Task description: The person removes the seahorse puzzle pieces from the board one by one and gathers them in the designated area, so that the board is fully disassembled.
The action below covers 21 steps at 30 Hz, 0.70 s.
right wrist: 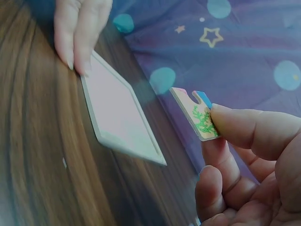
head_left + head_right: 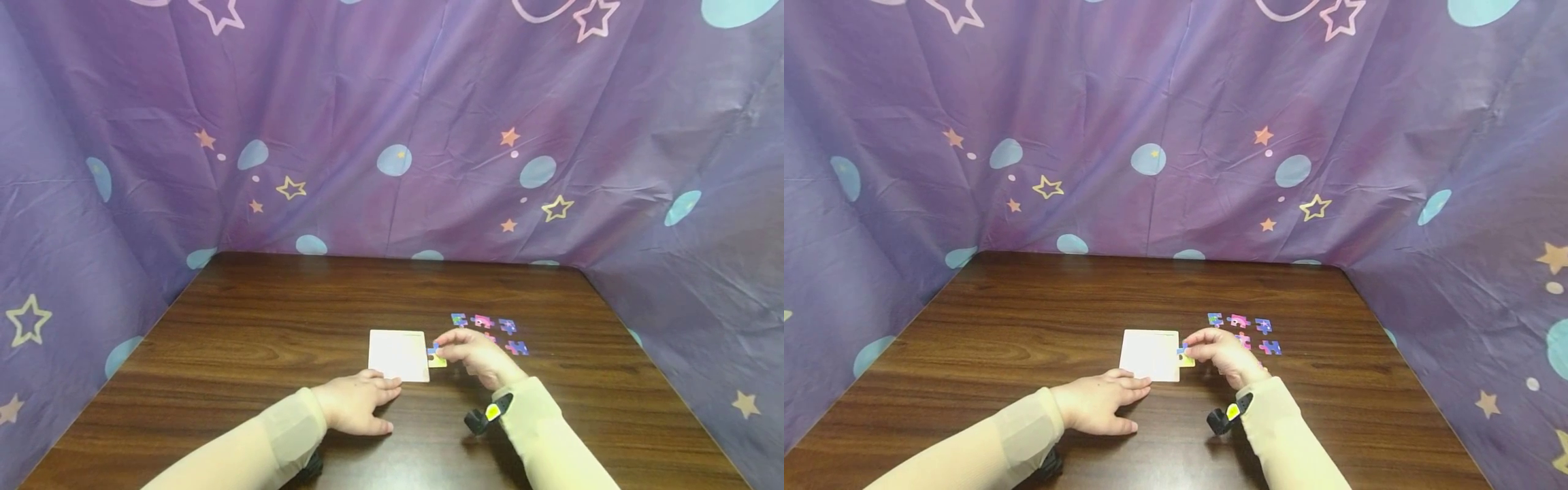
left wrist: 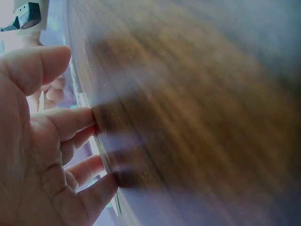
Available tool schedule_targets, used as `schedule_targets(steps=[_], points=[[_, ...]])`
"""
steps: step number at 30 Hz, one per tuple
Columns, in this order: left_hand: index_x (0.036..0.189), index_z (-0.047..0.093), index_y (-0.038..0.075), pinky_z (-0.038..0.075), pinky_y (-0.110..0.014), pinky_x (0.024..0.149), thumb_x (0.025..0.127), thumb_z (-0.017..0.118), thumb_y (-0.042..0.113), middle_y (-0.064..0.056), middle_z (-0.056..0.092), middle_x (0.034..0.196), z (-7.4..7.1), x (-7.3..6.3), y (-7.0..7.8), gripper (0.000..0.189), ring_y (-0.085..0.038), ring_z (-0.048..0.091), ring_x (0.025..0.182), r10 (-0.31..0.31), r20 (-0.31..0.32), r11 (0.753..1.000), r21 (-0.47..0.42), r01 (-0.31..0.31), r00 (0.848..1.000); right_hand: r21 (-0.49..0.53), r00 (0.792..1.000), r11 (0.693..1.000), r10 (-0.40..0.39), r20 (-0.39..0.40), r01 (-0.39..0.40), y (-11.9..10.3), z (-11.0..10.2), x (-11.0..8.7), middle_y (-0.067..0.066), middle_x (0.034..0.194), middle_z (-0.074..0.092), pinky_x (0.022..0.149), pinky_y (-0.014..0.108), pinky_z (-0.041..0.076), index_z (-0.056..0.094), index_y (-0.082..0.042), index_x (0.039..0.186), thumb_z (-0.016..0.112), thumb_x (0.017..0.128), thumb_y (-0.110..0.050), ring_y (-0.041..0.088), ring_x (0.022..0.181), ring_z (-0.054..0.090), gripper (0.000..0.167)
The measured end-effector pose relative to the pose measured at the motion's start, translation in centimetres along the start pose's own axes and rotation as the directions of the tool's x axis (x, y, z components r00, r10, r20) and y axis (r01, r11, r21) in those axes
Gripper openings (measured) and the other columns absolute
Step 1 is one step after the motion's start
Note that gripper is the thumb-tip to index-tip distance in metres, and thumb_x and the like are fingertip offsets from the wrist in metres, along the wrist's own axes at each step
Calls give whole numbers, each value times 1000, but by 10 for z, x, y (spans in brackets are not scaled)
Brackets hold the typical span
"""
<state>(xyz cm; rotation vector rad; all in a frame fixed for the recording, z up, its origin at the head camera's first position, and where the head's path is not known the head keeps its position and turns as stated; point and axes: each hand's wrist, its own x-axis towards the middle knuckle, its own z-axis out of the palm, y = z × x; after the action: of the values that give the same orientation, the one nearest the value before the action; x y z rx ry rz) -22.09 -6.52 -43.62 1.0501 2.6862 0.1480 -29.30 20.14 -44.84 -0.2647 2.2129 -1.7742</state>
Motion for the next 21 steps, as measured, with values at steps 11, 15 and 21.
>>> schedule_targets(steps=[11, 15, 21], points=[[145, 46, 19, 30, -35, 112, 89, 56, 55, 14, 31, 153, -2, -2, 1, 67, -18, 27, 142, -1, 7, 1000, -13, 1, 1000, 67, 998, 996, 62, 20, -64, 4, -40, -13, -4, 80, 59, 66, 28, 49, 67, -10, 99, 68, 84, -8, 11, 71, 54, 15], [145, 46, 20, 30, -35, 112, 89, 55, 55, 14, 30, 154, -1, -1, 1, 67, -18, 27, 142, -1, 10, 1000, -15, 1, 1000, 85, 995, 992, 98, -1, -97, 6, -53, -18, -4, 82, 61, 73, 32, 50, 67, -10, 100, 68, 84, -9, 11, 75, 57, 16], [145, 45, 20, 30, -36, 112, 89, 55, 56, 15, 30, 154, -1, -1, 0, 67, -17, 27, 142, -1, 15, 1000, -25, 2, 1000, 95, 998, 994, 57, 12, -58, 13, -72, -24, -4, 77, 61, 58, 24, 48, 65, -4, 102, 65, 86, -5, 8, 62, 53, 16]])
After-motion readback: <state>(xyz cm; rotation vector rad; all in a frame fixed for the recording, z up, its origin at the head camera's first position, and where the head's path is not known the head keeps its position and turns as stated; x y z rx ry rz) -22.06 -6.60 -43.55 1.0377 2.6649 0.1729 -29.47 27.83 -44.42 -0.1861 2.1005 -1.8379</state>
